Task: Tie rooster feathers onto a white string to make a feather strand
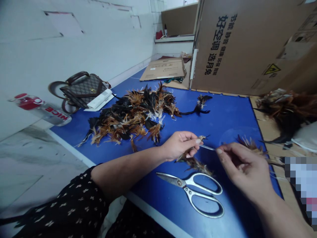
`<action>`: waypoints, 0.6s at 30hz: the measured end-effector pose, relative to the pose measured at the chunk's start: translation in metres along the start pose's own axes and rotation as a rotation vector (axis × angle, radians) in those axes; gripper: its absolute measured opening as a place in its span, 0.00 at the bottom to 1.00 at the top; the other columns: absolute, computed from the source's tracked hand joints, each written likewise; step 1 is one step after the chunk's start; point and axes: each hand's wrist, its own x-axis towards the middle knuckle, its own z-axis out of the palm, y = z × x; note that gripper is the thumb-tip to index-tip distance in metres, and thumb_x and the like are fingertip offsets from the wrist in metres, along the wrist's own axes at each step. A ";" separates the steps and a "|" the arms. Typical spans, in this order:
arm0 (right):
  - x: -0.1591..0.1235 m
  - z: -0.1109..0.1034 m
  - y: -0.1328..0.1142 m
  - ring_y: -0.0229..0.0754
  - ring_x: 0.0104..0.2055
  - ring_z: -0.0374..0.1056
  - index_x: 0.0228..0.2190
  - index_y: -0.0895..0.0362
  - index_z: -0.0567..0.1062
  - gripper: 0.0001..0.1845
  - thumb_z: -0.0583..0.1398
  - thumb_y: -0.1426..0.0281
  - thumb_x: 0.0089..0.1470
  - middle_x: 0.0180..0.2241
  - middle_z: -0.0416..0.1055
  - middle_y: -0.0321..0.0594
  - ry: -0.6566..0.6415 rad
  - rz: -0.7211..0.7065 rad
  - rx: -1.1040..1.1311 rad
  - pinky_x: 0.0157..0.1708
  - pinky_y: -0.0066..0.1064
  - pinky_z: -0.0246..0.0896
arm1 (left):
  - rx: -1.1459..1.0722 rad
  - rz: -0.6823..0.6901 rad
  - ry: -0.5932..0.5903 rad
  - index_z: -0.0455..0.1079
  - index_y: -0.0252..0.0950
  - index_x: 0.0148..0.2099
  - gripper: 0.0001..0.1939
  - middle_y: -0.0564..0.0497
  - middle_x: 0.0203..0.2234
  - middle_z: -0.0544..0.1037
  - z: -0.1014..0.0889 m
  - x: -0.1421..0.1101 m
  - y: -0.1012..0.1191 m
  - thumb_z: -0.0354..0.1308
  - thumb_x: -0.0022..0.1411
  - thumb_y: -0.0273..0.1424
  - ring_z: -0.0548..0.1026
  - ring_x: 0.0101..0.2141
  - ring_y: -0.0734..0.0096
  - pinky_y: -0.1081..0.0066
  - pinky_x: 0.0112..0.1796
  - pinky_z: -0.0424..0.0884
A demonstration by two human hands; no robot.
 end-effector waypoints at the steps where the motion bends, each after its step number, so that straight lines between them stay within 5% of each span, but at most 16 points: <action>1: 0.002 -0.002 -0.002 0.42 0.24 0.71 0.34 0.50 0.85 0.22 0.69 0.45 0.66 0.29 0.81 0.40 -0.060 -0.062 -0.037 0.21 0.34 0.62 | 0.065 -0.006 0.018 0.75 0.33 0.38 0.20 0.55 0.23 0.75 -0.001 0.001 -0.002 0.74 0.66 0.45 0.68 0.21 0.80 0.75 0.24 0.63; 5: 0.002 -0.003 -0.008 0.43 0.26 0.74 0.33 0.49 0.84 0.18 0.66 0.51 0.71 0.30 0.81 0.38 -0.165 -0.209 -0.013 0.29 0.37 0.72 | 0.398 0.016 0.040 0.75 0.35 0.36 0.14 0.57 0.21 0.73 -0.004 0.000 -0.008 0.67 0.73 0.39 0.65 0.21 0.78 0.73 0.27 0.62; 8: -0.001 0.002 -0.010 0.46 0.29 0.77 0.34 0.46 0.85 0.16 0.65 0.53 0.72 0.30 0.82 0.37 -0.191 -0.236 0.043 0.46 0.45 0.79 | 0.680 0.198 -0.082 0.75 0.37 0.31 0.12 0.53 0.27 0.75 -0.001 -0.006 -0.008 0.65 0.70 0.29 0.71 0.30 0.72 0.70 0.38 0.69; 10: -0.001 0.004 -0.009 0.47 0.28 0.75 0.33 0.45 0.85 0.18 0.64 0.51 0.72 0.28 0.80 0.37 -0.226 -0.201 0.063 0.48 0.48 0.80 | 0.773 0.294 -0.202 0.74 0.38 0.28 0.14 0.50 0.29 0.76 0.003 -0.012 -0.005 0.64 0.69 0.25 0.73 0.35 0.68 0.67 0.46 0.71; 14: 0.000 0.003 0.001 0.45 0.28 0.72 0.30 0.47 0.83 0.23 0.67 0.46 0.69 0.27 0.76 0.38 -0.232 -0.030 0.115 0.32 0.38 0.74 | 0.607 0.263 -0.354 0.78 0.38 0.32 0.11 0.48 0.35 0.79 0.012 -0.019 -0.001 0.65 0.70 0.26 0.76 0.37 0.68 0.66 0.49 0.73; 18: -0.003 0.008 0.020 0.44 0.32 0.74 0.37 0.50 0.83 0.22 0.69 0.44 0.67 0.31 0.79 0.37 -0.206 0.186 0.212 0.31 0.33 0.69 | 0.235 0.075 -0.274 0.77 0.35 0.42 0.12 0.51 0.31 0.77 0.013 -0.018 -0.003 0.66 0.74 0.39 0.72 0.27 0.75 0.71 0.33 0.70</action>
